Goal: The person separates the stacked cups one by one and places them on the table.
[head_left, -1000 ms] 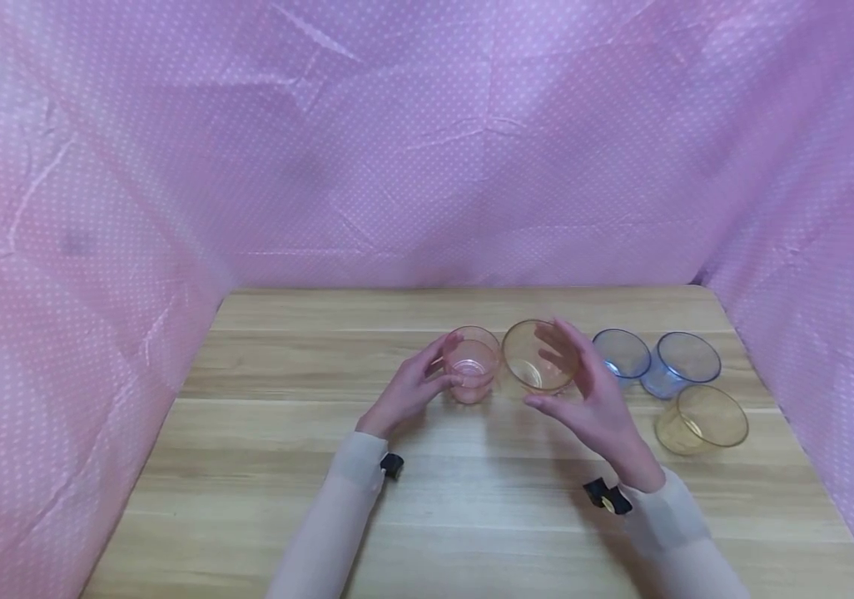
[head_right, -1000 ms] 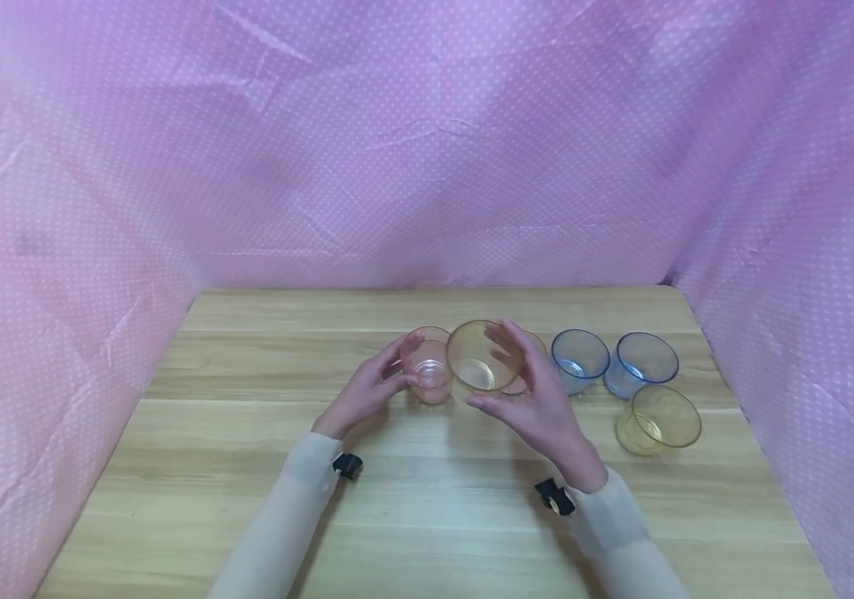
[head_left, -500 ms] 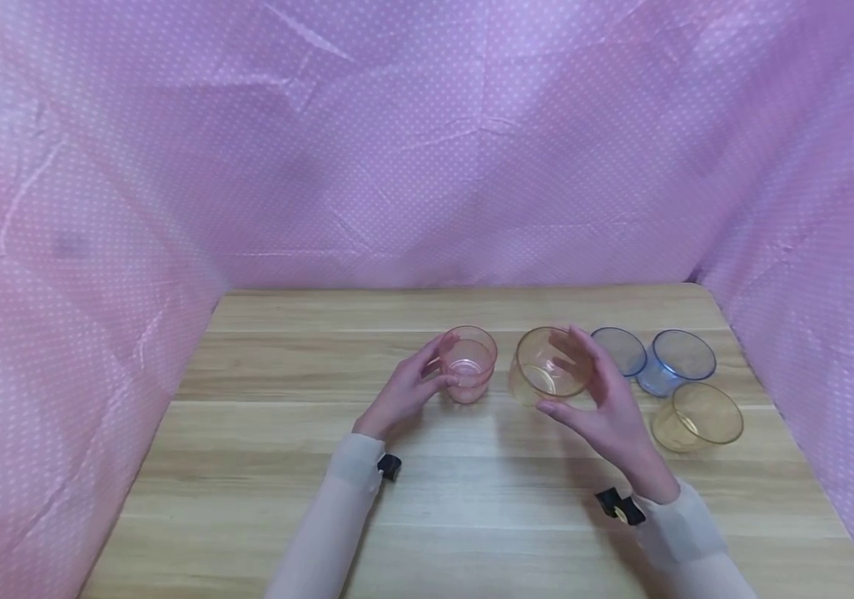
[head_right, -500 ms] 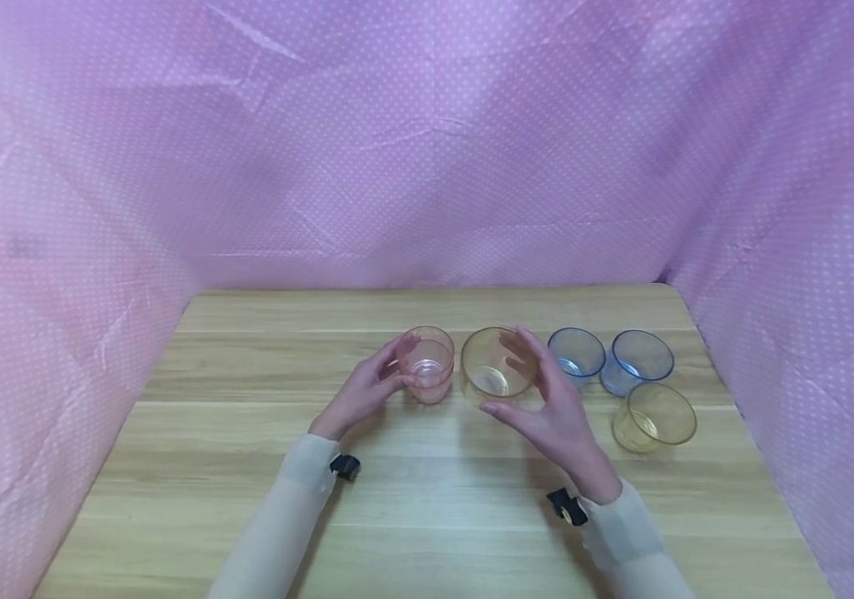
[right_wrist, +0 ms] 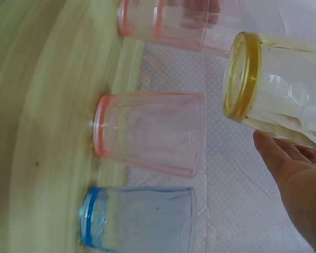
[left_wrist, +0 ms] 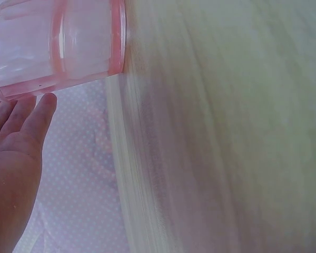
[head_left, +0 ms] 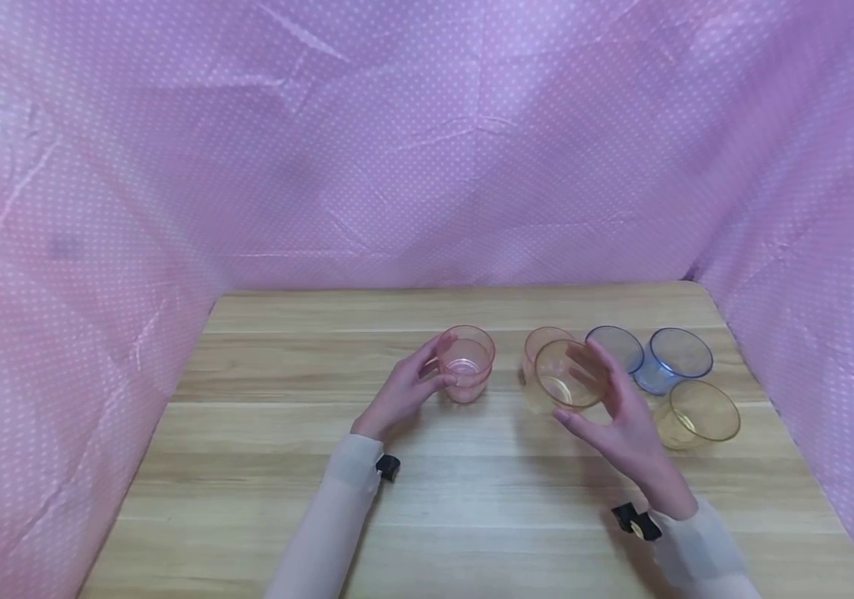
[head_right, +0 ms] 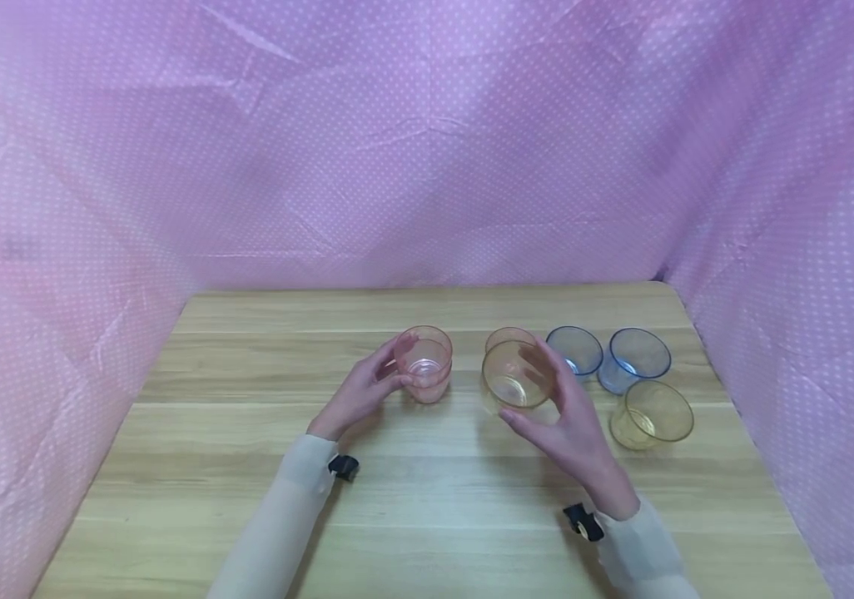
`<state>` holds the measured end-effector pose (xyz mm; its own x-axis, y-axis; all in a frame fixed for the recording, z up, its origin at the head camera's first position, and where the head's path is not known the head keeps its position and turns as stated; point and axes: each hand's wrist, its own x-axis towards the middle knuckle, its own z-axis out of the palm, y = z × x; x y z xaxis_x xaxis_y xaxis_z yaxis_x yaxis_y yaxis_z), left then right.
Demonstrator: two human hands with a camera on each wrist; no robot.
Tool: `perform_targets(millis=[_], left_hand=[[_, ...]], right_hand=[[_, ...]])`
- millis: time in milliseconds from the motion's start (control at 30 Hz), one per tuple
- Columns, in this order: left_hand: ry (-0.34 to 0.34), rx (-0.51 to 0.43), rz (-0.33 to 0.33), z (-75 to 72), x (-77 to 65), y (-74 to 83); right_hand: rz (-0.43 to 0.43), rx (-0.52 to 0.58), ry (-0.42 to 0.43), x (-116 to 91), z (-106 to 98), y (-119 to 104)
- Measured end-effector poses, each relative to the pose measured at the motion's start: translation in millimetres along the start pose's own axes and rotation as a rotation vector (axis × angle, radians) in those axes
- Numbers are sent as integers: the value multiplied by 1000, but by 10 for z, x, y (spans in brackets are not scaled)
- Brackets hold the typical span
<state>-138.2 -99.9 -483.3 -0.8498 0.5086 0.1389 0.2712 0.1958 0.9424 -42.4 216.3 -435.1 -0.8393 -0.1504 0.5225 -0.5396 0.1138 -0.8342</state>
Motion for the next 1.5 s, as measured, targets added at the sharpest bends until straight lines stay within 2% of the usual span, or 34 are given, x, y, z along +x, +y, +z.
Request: perform_targets(millis=[267, 533, 767, 1067, 1267, 1400, 1500], left_hand=[[6, -27, -4, -5, -20, 11], [8, -24, 4, -1, -10, -3], [3, -38, 5, 4, 1, -22], [9, -32, 5, -1, -9, -21], [9, -29, 12, -2, -10, -29], [8, -33, 16, -2, -3, -25], [6, -37, 21, -1, 4, -22]], right_hand=[[66, -85, 22, -101, -58, 5], [73, -108, 14, -206, -133, 63], [195, -225, 11, -296, -212, 82], [259, -357, -5, -365, -314, 104], [351, -444, -3, -424, -374, 106], [382, -468, 9, -454, -413, 120], [370, -450, 21, -470, -435, 131]])
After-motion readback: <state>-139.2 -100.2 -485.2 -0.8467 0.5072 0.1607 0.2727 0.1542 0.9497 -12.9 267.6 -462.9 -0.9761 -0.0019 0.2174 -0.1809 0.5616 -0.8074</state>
